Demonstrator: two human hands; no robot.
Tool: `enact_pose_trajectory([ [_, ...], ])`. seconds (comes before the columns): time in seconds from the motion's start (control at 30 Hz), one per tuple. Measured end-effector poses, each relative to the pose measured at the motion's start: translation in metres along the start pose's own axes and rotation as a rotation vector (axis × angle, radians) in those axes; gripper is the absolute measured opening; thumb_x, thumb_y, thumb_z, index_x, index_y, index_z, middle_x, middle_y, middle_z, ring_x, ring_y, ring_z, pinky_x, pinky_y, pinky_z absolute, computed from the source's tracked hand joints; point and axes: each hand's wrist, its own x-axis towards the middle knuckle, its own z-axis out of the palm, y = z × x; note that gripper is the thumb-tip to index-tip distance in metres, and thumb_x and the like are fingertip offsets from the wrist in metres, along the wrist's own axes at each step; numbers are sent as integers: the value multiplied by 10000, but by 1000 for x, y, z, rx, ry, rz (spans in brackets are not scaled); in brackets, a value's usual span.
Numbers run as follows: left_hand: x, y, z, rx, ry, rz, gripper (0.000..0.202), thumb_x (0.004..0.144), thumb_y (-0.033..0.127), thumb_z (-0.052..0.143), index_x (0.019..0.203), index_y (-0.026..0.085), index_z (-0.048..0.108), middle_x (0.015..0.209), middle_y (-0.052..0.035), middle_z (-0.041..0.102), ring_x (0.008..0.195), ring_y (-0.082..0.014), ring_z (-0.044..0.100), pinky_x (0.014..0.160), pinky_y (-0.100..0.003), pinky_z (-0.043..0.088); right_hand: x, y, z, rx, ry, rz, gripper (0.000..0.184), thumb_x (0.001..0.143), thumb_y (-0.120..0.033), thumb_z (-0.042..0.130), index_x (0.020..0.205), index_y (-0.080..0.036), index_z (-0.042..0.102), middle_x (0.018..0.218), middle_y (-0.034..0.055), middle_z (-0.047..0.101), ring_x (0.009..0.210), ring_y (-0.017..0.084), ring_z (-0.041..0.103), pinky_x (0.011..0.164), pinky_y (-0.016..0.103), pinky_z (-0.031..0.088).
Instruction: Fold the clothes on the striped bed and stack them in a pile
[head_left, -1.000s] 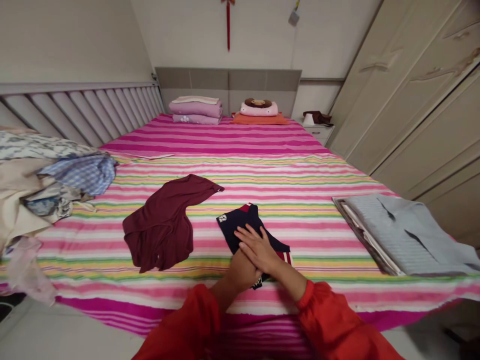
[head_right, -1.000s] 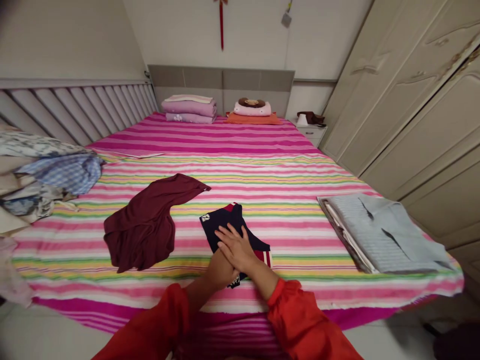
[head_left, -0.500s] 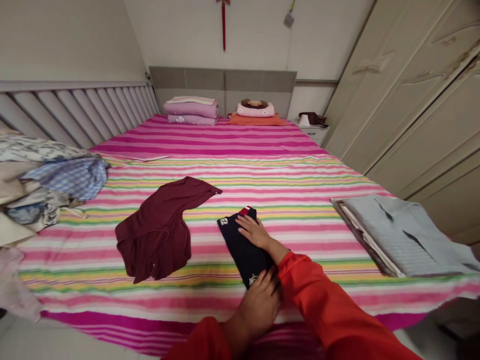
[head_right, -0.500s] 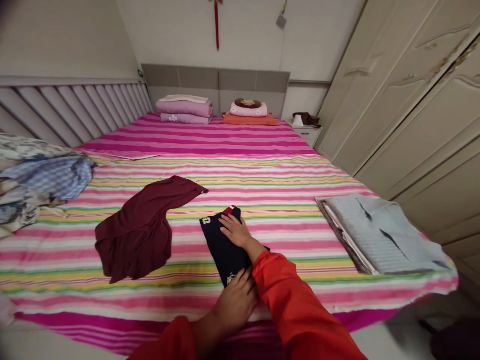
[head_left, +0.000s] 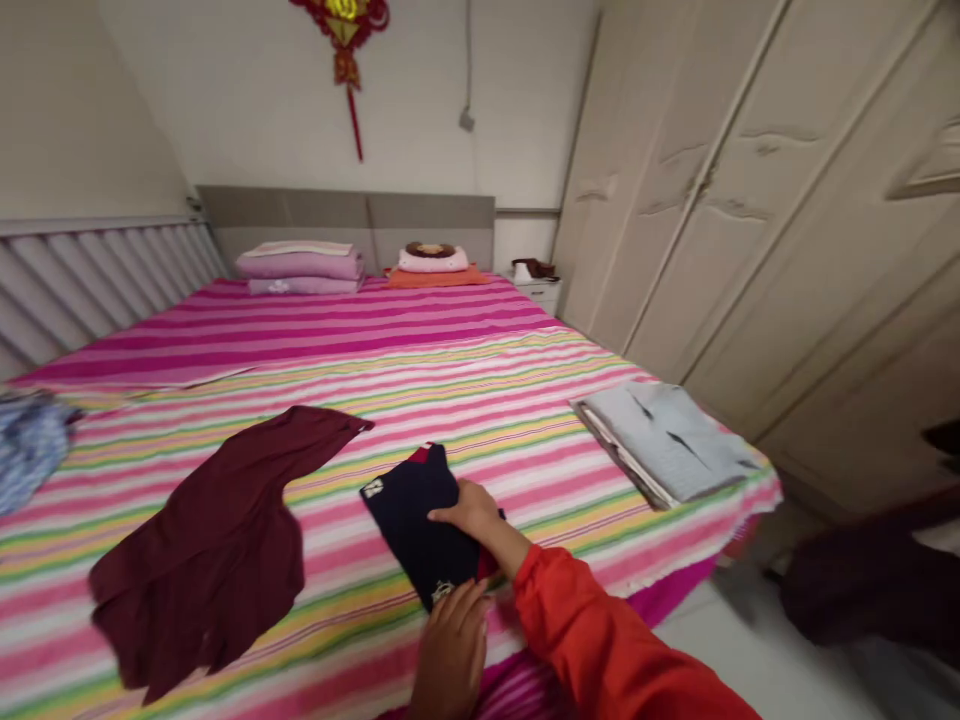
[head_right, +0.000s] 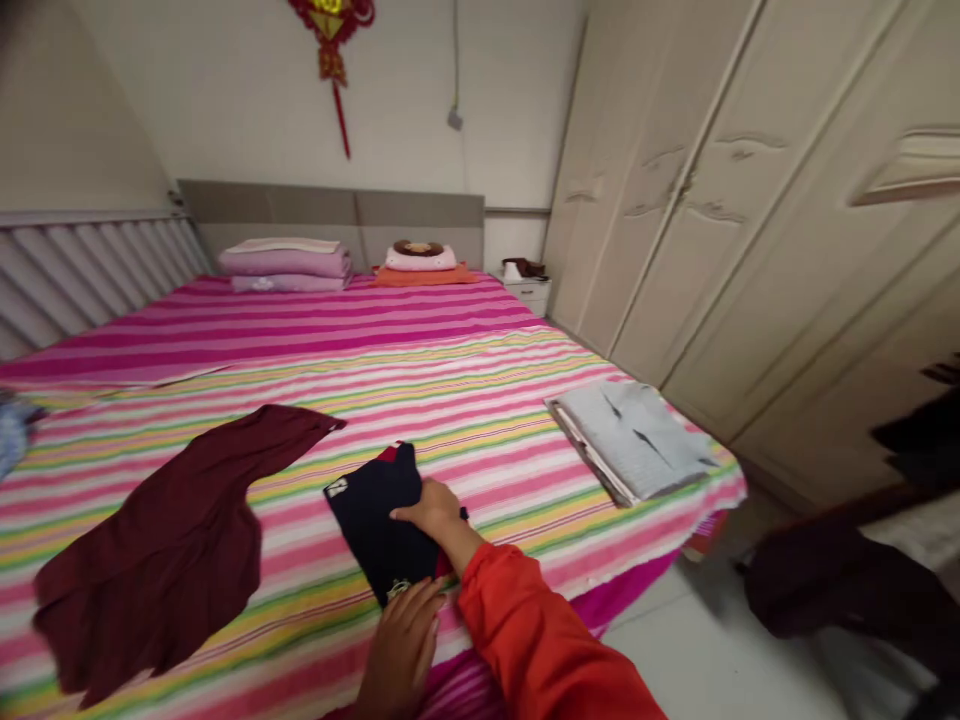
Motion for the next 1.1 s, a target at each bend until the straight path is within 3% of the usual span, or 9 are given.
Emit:
enact_pose_trajectory([
  [0.07,0,-7,3,48,46,45,360,904,158,419,1190,241,623,1219,-36,695,1132,-179,630,906,-338,521,5,1,0,126,-49,1,374,466,-350,875,733,-189,670,812,49,736,877,290,690,704,329,513],
  [0.17,-3,-15,5,113,130,105,379,881,129,427,1165,261,642,1183,-13,713,1107,-153,641,883,-285,505,4,8,-7,278,-81,-9,301,499,-343,849,656,-176,655,679,4,701,744,241,695,635,300,521],
  [0.27,-7,-19,5,162,150,108,409,875,140,445,1218,271,623,1210,-11,702,1130,-151,630,903,-270,483,-6,24,-38,410,-87,-58,311,529,-376,820,708,-167,674,667,-23,689,698,208,686,648,303,535],
  [0.33,-8,-21,4,180,135,96,428,880,162,451,1268,274,593,1238,-18,688,1144,-161,625,900,-282,492,-15,38,-77,460,-80,-96,360,504,-401,826,732,-160,686,677,-23,692,689,205,681,665,319,541],
  [0.47,-8,-23,5,166,123,40,446,891,197,468,1323,275,546,1259,-24,676,1148,-181,628,883,-315,529,-33,66,-176,476,-40,-142,439,441,-431,858,738,-150,698,693,-2,707,649,202,673,655,335,548],
  [0.6,-4,-21,6,154,67,-20,408,907,252,475,1305,289,557,1280,-10,664,1152,-197,631,879,-348,550,-52,79,-270,412,46,-160,421,489,-426,862,770,-152,707,720,24,733,632,199,683,623,325,565],
  [0.8,2,-16,2,163,31,-64,350,913,284,477,1235,297,615,1259,0,676,1115,-200,655,847,-350,579,-56,85,-368,388,210,-147,390,534,-370,871,832,-176,713,725,46,751,601,216,699,593,348,602],
  [0.93,5,-16,1,166,18,-85,343,918,304,471,1224,306,627,1247,8,682,1096,-194,663,837,-333,586,-33,112,-398,407,343,-65,352,578,-318,855,868,-184,707,751,62,756,652,232,716,656,387,616],
  [1.1,4,-18,2,152,36,-65,332,914,319,484,1207,321,639,1236,18,688,1069,-187,674,823,-312,592,-7,162,-388,226,434,5,274,535,-258,860,715,-168,674,677,65,737,618,228,695,669,397,610],
])
